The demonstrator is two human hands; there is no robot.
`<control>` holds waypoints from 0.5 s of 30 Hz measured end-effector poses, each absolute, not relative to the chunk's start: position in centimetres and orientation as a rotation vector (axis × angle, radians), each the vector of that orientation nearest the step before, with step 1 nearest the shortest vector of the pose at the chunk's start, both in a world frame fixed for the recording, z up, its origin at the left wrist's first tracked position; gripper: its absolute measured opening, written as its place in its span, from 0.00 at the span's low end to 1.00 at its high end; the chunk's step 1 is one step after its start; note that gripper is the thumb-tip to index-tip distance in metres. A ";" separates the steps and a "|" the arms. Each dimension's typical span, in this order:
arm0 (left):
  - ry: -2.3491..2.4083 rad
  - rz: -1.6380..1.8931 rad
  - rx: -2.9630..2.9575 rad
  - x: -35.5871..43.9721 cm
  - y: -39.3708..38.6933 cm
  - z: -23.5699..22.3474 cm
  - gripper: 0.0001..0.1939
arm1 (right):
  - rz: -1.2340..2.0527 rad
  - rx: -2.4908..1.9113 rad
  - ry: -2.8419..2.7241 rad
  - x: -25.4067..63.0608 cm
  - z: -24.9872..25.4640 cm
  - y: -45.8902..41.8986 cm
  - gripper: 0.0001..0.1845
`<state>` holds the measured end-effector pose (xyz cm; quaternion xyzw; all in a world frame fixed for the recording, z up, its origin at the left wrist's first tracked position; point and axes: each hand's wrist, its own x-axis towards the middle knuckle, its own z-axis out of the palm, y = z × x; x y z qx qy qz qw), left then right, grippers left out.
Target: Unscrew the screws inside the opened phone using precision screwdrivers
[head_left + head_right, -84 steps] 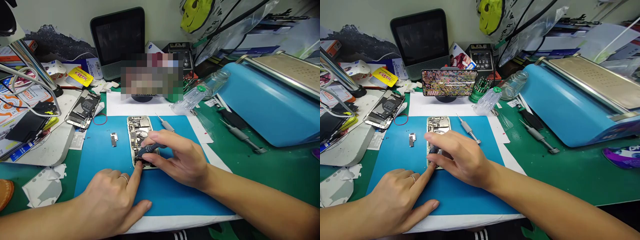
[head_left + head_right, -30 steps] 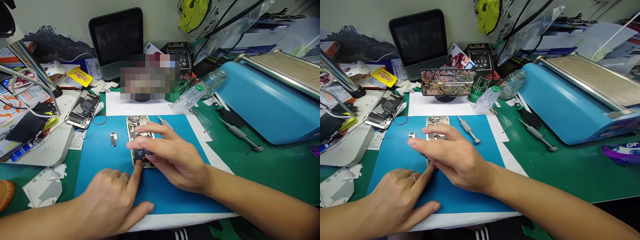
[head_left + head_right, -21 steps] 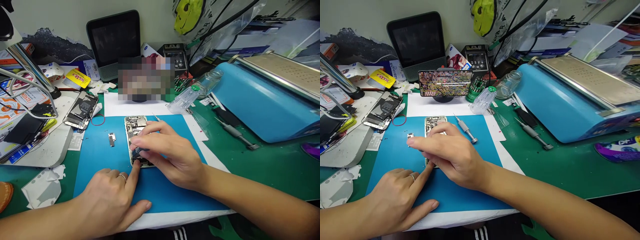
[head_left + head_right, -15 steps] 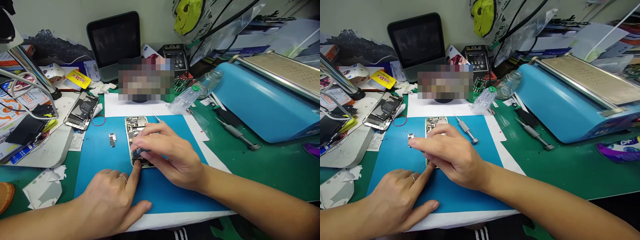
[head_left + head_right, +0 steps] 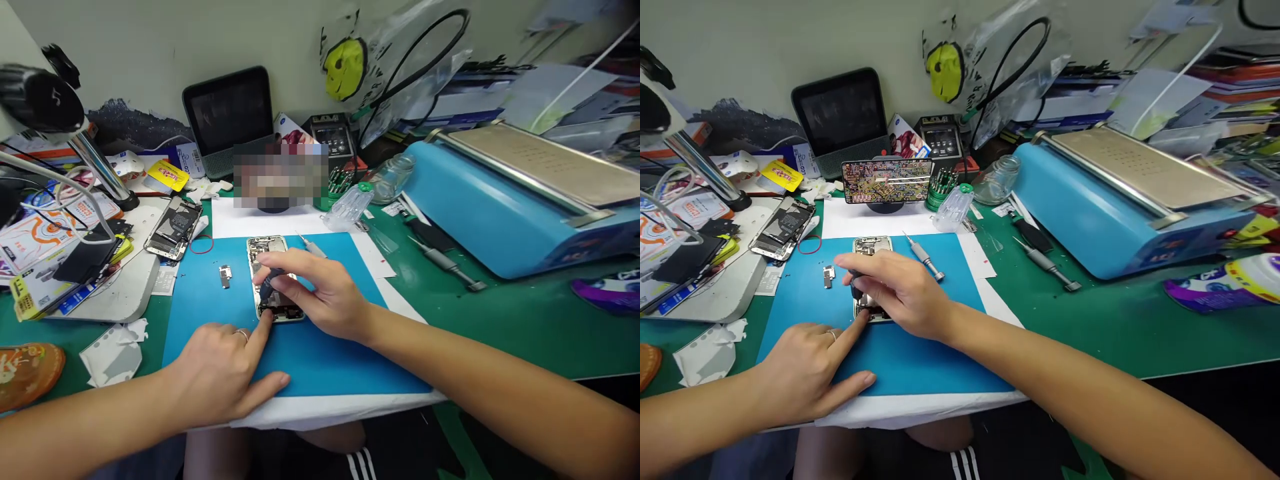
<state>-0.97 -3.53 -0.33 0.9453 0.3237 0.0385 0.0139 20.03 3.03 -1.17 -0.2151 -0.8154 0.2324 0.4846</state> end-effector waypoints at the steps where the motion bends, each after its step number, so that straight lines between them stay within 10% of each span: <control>1: 1.013 0.109 2.957 -1.1 -3.5 -0.3 0.34 | 0.545 -0.513 -1.966 20.2 -1.1 3.1 0.18; 15: 1.155 0.718 2.978 -7.0 -11.2 4.9 0.25 | 0.392 -1.480 -1.961 28.6 1.0 1.8 0.19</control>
